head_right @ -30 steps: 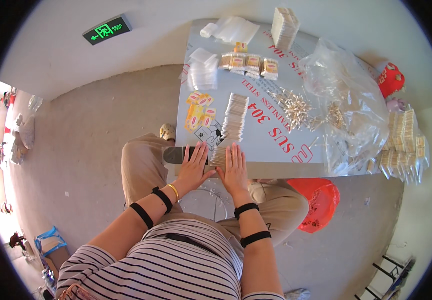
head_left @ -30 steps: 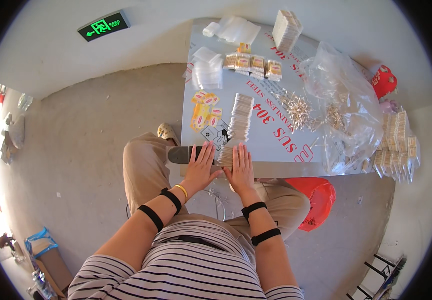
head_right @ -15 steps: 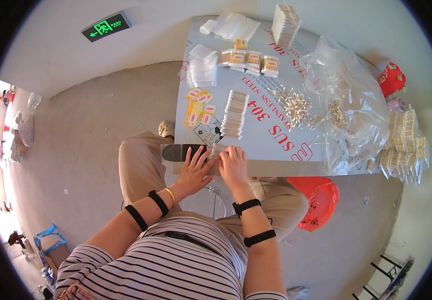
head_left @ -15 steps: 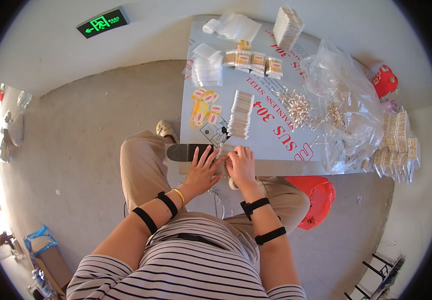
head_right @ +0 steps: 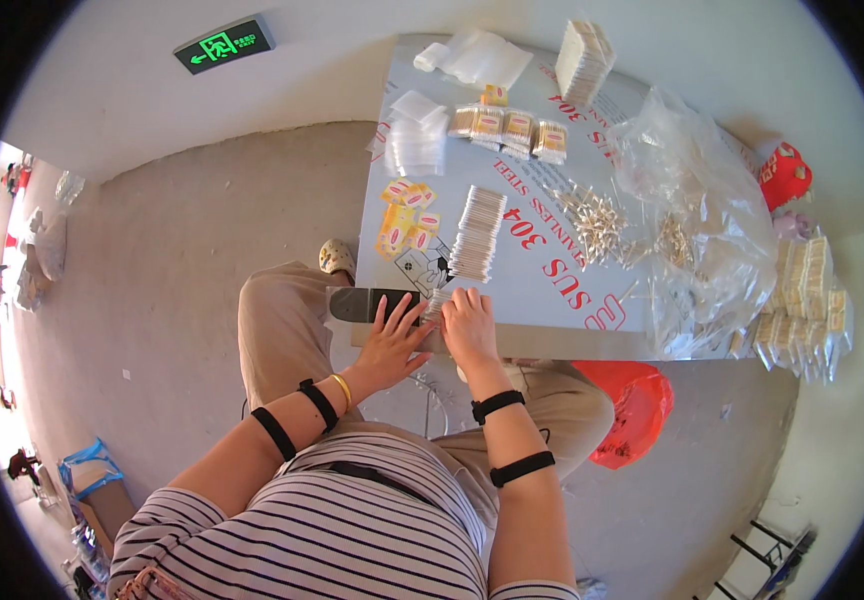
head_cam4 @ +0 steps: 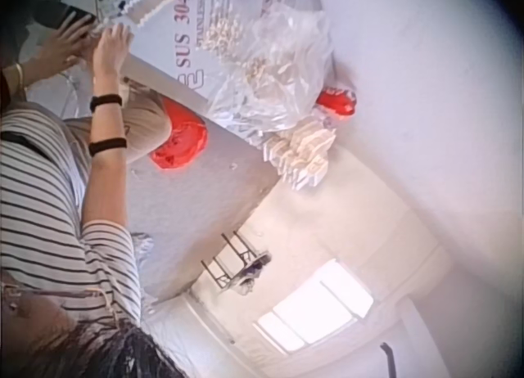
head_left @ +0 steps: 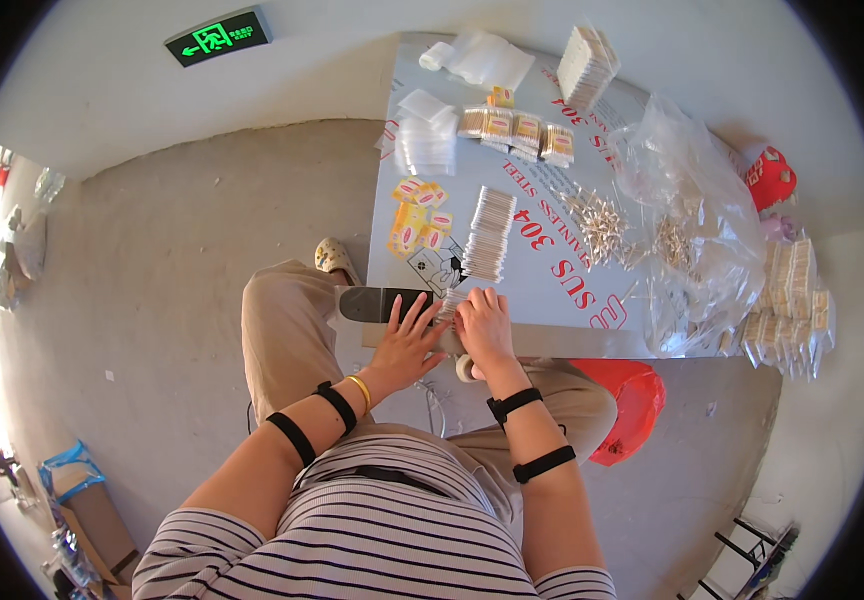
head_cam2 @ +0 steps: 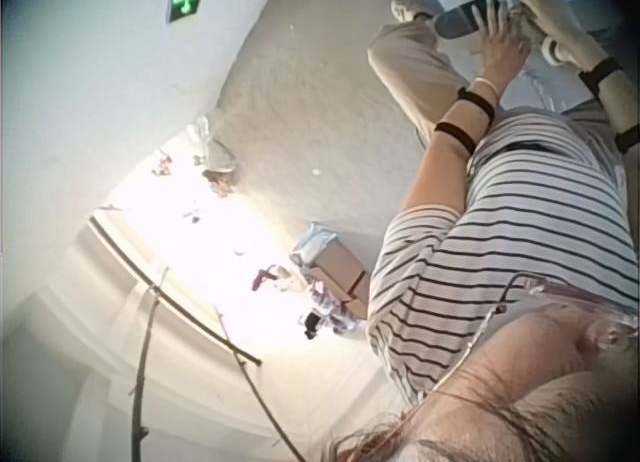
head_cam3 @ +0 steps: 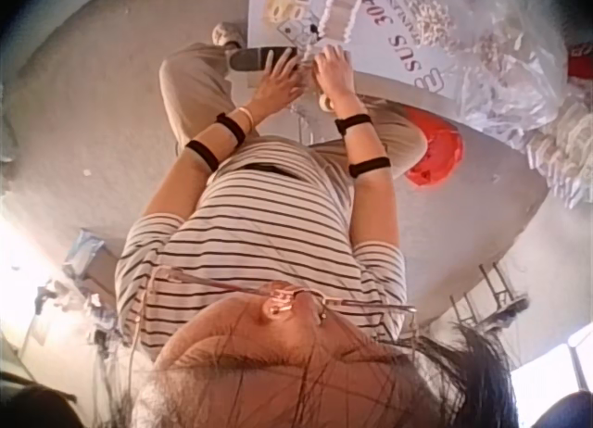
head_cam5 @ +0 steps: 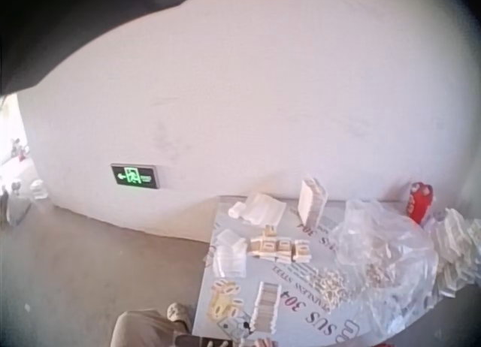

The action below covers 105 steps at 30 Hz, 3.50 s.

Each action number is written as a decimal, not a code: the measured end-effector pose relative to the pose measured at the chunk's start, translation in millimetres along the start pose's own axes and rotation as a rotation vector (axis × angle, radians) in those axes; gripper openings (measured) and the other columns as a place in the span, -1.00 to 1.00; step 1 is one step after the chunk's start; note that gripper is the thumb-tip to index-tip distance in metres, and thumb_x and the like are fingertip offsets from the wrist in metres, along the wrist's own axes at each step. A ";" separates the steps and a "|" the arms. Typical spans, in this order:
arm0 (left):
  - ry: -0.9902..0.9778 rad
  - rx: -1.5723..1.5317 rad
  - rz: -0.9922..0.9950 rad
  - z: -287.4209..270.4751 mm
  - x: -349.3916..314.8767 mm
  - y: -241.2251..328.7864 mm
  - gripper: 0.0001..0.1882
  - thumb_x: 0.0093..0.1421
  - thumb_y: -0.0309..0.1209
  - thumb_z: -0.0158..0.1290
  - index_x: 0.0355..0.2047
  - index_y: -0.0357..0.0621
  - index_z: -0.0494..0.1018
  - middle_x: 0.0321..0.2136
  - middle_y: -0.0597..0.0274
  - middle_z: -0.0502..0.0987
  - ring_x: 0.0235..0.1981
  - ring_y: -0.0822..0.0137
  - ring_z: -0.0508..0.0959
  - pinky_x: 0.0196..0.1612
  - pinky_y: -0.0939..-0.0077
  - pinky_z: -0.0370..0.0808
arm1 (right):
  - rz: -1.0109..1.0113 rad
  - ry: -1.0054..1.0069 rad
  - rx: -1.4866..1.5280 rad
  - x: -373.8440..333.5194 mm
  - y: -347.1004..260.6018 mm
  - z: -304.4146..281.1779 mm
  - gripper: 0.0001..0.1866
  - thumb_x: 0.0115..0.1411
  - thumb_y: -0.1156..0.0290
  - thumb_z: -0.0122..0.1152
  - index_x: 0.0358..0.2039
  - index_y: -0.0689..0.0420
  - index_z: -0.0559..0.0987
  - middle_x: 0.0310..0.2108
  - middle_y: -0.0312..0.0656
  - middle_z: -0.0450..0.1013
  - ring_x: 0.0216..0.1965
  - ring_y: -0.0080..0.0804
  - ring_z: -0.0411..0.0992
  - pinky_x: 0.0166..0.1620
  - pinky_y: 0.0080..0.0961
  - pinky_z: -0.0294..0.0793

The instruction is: Organizing small sticks into stacks and placing them into rubber bands or packaging.

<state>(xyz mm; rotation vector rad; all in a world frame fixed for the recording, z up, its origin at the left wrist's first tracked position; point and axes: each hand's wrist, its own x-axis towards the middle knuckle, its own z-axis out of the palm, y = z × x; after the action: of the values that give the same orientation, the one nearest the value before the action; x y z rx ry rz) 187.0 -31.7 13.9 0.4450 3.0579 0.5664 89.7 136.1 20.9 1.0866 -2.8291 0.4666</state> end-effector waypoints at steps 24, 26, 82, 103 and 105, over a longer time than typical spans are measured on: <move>0.299 -0.711 -0.188 -67.6 14.8 19.2 -0.88 0.08 -0.32 0.29 -0.36 0.03 0.62 -0.31 0.42 0.49 -0.17 0.35 0.44 0.04 0.31 0.16 | 0.256 0.037 0.720 -26.1 -40.4 -98.0 -0.93 0.08 0.53 0.30 -0.42 0.13 0.56 -0.44 -0.27 0.46 -0.38 -0.30 0.44 -0.17 -0.33 0.32; 0.330 -0.732 -0.170 -77.9 13.9 26.4 -0.89 0.08 -0.34 0.30 -0.36 0.03 0.62 -0.32 0.42 0.49 -0.17 0.36 0.44 0.04 0.32 0.16 | 0.251 0.171 0.726 -30.3 -49.0 -109.0 -0.94 0.13 0.54 0.28 -0.42 0.17 0.55 -0.52 -0.26 0.46 -0.49 -0.31 0.42 -0.24 -0.40 0.32; 0.089 -0.066 0.016 -5.3 118.2 -14.8 -0.79 0.10 -0.48 0.11 -0.23 0.06 0.58 -0.23 0.23 0.36 -0.06 0.17 0.37 0.14 0.07 0.22 | 0.833 0.337 0.091 -218.5 100.7 -158.4 -0.76 0.15 0.40 0.26 -0.15 0.07 0.62 -0.10 -0.12 0.50 0.01 -0.12 0.38 0.10 -0.20 0.32; -0.038 0.119 -0.127 4.8 23.8 -18.5 -0.18 0.35 0.11 -0.18 0.36 -0.32 0.07 0.44 0.07 -0.05 0.48 0.02 -0.16 0.43 -0.19 -0.30 | 0.262 -0.006 0.259 -48.7 2.9 1.0 -0.10 0.19 0.12 0.24 0.40 0.25 0.05 0.45 0.07 -0.09 0.46 0.06 -0.13 0.43 -0.03 -0.09; -0.074 0.129 -0.132 10.6 21.6 -18.5 -0.10 0.33 0.18 -0.23 0.39 -0.36 0.00 0.46 0.06 -0.12 0.49 0.05 -0.18 0.43 -0.18 -0.33 | 0.245 -0.015 0.238 -47.7 2.7 6.1 -0.06 0.19 0.09 0.23 0.41 0.26 0.02 0.46 0.09 -0.13 0.48 0.06 -0.16 0.44 -0.03 -0.12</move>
<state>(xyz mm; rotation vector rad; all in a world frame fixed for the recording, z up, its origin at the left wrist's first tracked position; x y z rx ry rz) 161.7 -38.5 -1.4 0.2554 3.0345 0.3415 123.7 166.7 5.9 0.7754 -2.9927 0.8357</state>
